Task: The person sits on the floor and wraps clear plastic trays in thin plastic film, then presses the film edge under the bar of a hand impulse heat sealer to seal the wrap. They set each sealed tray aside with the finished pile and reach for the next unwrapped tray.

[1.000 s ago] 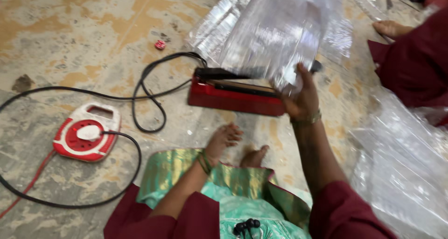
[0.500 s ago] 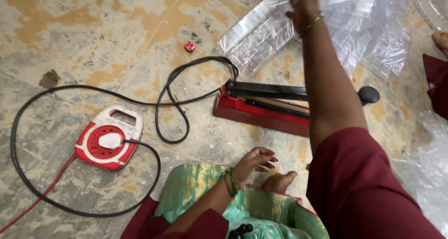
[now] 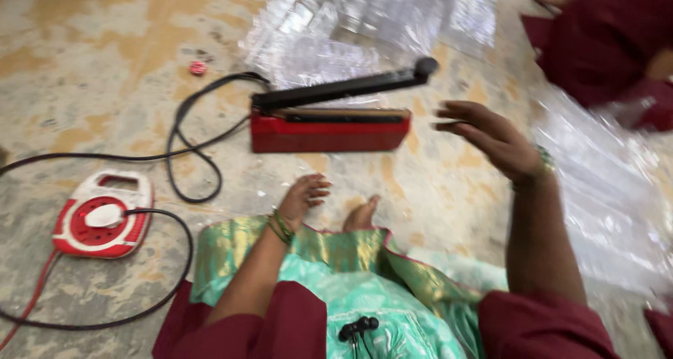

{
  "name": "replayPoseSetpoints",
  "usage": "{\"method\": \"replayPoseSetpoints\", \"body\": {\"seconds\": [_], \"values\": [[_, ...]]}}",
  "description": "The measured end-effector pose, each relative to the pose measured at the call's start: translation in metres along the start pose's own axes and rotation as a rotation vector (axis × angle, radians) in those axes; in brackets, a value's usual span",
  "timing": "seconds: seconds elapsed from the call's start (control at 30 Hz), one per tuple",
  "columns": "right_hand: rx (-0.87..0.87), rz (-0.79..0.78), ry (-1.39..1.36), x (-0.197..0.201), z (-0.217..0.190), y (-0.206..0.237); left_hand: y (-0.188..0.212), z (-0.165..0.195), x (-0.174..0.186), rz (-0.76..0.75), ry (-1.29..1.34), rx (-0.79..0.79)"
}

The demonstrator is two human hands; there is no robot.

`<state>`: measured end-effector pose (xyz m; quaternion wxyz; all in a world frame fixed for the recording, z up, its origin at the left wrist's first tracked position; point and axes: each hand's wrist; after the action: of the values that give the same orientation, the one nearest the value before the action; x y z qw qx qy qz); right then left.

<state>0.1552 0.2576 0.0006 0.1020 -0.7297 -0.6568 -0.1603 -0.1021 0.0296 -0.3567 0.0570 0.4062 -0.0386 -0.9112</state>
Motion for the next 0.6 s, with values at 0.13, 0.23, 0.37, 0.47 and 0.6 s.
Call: {"method": "replayPoseSetpoints", "body": {"seconds": [0.13,0.23,0.37,0.47,0.6], "values": [[-0.108,0.613,-0.144,-0.004,0.037,0.211,0.011,0.011,0.003,0.074,-0.111,0.092],[-0.192,1.116,-0.219,-0.032,0.088,0.375,0.022,0.021,0.002,0.021,-0.154,0.049],[-0.299,1.715,-0.384,-0.109,0.169,0.533,0.039,0.035,-0.001,0.101,-0.213,0.161],[-0.317,1.908,-0.441,-0.162,0.216,0.583,0.051,0.039,-0.005,0.149,-0.329,0.238],[-0.282,1.915,-0.568,-0.161,0.259,0.568,0.054,0.037,-0.004,0.217,-0.472,0.3]]}}
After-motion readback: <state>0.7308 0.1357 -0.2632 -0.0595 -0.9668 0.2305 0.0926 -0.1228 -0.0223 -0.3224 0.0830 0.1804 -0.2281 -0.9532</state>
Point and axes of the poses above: each hand's wrist, its own y-axis away from the middle knuckle, its own x-axis out of the back of the hand, z = x × y, and after that the axes turned 15 degrees about -z, right-handed
